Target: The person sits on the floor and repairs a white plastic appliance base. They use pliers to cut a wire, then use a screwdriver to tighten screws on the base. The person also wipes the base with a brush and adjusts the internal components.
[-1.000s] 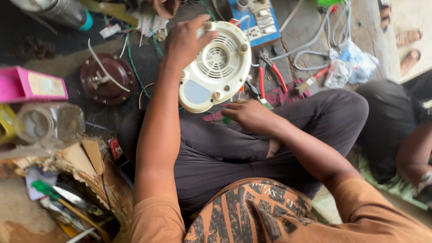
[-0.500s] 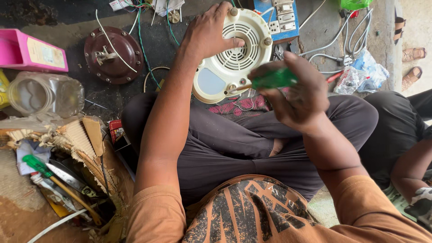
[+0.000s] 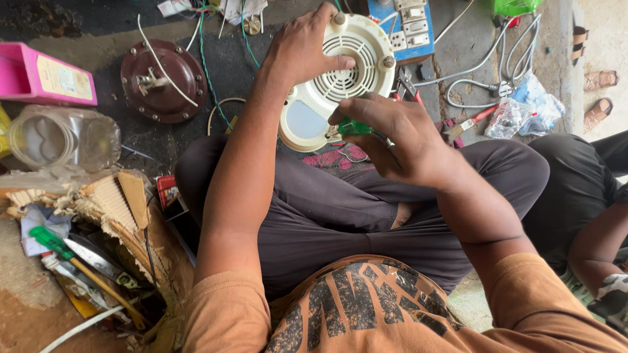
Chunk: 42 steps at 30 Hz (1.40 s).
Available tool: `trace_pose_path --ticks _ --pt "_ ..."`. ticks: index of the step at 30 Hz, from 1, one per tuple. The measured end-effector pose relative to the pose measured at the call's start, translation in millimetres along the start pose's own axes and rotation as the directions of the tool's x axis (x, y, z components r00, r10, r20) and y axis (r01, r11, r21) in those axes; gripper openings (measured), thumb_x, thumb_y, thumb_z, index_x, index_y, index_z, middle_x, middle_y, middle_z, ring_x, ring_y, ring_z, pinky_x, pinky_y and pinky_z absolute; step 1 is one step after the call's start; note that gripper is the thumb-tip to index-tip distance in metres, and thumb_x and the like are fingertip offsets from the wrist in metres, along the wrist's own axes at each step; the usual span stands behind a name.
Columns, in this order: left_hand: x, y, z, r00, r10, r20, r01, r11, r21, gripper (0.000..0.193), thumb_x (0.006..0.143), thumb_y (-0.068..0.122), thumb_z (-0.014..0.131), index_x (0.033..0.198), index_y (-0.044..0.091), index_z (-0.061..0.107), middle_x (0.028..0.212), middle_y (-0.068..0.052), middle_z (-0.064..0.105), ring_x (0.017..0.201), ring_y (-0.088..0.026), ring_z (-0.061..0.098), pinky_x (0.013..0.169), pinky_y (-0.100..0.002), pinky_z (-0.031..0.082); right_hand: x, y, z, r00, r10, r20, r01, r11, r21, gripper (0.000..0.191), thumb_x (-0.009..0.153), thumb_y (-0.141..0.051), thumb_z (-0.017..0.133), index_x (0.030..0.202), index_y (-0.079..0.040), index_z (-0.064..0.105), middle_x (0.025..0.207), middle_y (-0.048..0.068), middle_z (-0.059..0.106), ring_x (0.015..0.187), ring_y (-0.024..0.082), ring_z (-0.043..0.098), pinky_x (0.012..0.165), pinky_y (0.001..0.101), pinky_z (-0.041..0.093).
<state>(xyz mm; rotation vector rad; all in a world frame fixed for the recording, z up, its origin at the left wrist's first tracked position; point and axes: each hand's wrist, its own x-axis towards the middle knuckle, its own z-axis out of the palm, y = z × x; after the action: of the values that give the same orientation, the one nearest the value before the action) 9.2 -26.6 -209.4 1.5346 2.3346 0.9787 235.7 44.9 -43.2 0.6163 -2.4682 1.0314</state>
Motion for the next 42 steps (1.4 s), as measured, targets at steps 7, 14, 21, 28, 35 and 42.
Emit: trace_pose_path --ticks 7,14,21,28,35,42 --pt "1.4 2.1 -2.7 1.000 -0.004 0.009 0.004 1.000 -0.027 0.076 0.076 0.053 0.094 0.121 0.008 0.053 0.108 -0.018 0.074 0.104 -0.040 0.070 0.084 -0.051 0.054 1.7 -3.8 -1.0 0.974 0.169 0.150 -0.130 0.961 -0.243 0.057 0.095 -0.006 0.081 0.144 -0.003 0.052 0.087 0.016 0.064 0.072 0.034 0.067 0.065 0.0472 0.052" --pt "0.4 3.4 -3.2 1.000 0.008 -0.013 -0.009 0.999 -0.051 0.065 0.081 0.049 0.091 0.120 0.009 0.058 0.108 -0.018 0.074 0.101 -0.040 0.071 0.081 -0.052 0.055 10.1 -15.4 2.5 0.993 0.115 -0.007 -0.113 0.972 -0.205 0.051 0.098 -0.007 0.078 0.145 -0.008 0.057 0.098 0.012 0.068 0.082 0.026 0.071 0.070 0.0366 0.056" --pt "1.3 0.8 1.6 0.997 0.045 -0.055 -0.044 0.999 0.031 0.065 0.082 0.053 0.091 0.118 0.009 0.060 0.100 -0.016 0.076 0.095 -0.037 0.074 0.080 -0.051 0.056 21.0 -35.2 -6.5 0.995 0.092 -0.050 -0.097 0.989 -0.110 0.050 0.098 -0.002 0.072 0.144 -0.005 0.054 0.119 0.020 0.067 0.104 0.036 0.071 0.089 0.0417 0.059" --pt "-5.3 1.3 7.1 1.000 -0.023 -0.003 0.023 0.998 0.056 0.072 0.086 0.059 0.087 0.129 0.011 0.056 0.108 -0.018 0.075 0.099 -0.042 0.071 0.082 -0.054 0.053 19.3 -32.3 3.0 0.957 0.281 -0.080 -0.290 0.883 -0.370 0.061 0.091 -0.024 0.086 0.144 -0.006 0.060 0.087 0.011 0.069 0.066 0.027 0.065 0.061 0.0444 0.053" --pt "-51.3 18.1 -28.7 0.972 -0.189 -0.136 0.194 0.981 0.023 0.077 0.104 0.045 0.076 0.161 0.017 0.033 0.140 -0.020 0.068 0.127 -0.042 0.065 0.102 -0.051 0.052 -5.4 -32.0 5.4 0.990 0.130 -0.062 -0.143 0.935 -0.324 0.065 0.098 -0.008 0.082 0.155 -0.007 0.050 0.096 0.010 0.060 0.078 0.027 0.062 0.069 0.0421 0.053" --pt "-176.3 115.0 -21.6 0.939 -0.308 -0.151 0.217 0.875 -0.433 0.137 0.069 0.025 0.100 0.161 0.003 0.002 0.163 -0.029 0.032 0.148 -0.043 0.042 0.119 -0.045 0.038 -9.9 -27.3 -8.9 0.993 0.065 -0.103 -0.097 0.936 -0.338 0.061 0.096 -0.012 0.085 0.150 -0.013 0.056 0.087 0.009 0.057 0.068 0.027 0.058 0.063 0.0432 0.050"
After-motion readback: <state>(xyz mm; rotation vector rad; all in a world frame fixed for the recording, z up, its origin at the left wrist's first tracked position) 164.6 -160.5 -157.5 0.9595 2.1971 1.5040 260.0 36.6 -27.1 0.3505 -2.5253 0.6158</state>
